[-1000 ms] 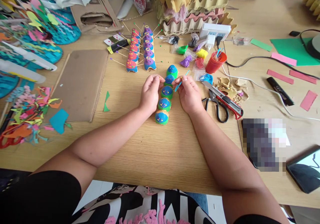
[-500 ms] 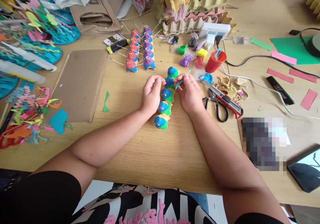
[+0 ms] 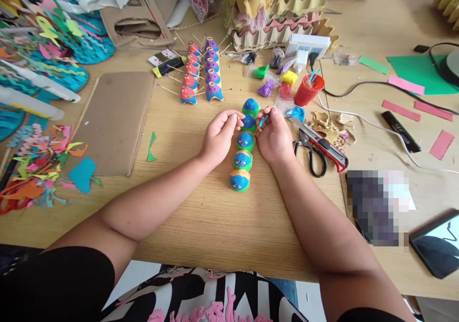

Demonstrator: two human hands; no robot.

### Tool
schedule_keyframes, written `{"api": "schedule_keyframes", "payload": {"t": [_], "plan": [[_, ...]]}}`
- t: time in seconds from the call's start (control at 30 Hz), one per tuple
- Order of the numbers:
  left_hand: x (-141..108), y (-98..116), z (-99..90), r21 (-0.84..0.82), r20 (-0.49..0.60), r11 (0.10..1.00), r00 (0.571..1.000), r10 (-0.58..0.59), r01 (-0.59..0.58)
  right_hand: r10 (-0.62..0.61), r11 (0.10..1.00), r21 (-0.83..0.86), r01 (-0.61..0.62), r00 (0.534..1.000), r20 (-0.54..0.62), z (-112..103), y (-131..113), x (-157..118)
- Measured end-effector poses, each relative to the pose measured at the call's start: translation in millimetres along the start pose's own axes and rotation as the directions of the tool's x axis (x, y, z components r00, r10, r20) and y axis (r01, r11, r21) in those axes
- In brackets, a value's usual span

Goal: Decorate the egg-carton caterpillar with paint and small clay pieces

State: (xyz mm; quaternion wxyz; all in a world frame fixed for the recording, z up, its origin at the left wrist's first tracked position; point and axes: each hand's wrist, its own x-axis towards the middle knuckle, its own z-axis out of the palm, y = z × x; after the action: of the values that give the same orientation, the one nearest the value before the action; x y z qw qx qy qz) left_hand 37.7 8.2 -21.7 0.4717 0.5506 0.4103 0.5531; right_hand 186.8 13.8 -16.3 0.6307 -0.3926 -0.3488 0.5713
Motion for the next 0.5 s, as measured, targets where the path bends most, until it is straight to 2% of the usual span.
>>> {"api": "schedule_keyframes", "payload": {"t": [0.17, 0.33, 0.5], "plan": [[1.7, -1.9, -1.5, -0.008, 0.006, 0.999, 0.999, -0.032, 0.032, 0.02, 1.0, -0.007, -0.02, 1.0, -0.003, -0.2, -0.8, -1.2], [3.1, -5.7, -0.6, -0.04, -0.01, 0.999, 1.0, 0.024, -0.024, 0.027, 0.999, 0.037, -0.026, 0.999, -0.021, 0.5, -0.9, -0.3], [4.5, -6.4, -2.1, -0.01, -0.016, 1.0, 1.0, 0.005, -0.005, 0.057, 0.998, 0.045, -0.054, 0.997, -0.056, 0.1, -2.4, 0.3]]}}
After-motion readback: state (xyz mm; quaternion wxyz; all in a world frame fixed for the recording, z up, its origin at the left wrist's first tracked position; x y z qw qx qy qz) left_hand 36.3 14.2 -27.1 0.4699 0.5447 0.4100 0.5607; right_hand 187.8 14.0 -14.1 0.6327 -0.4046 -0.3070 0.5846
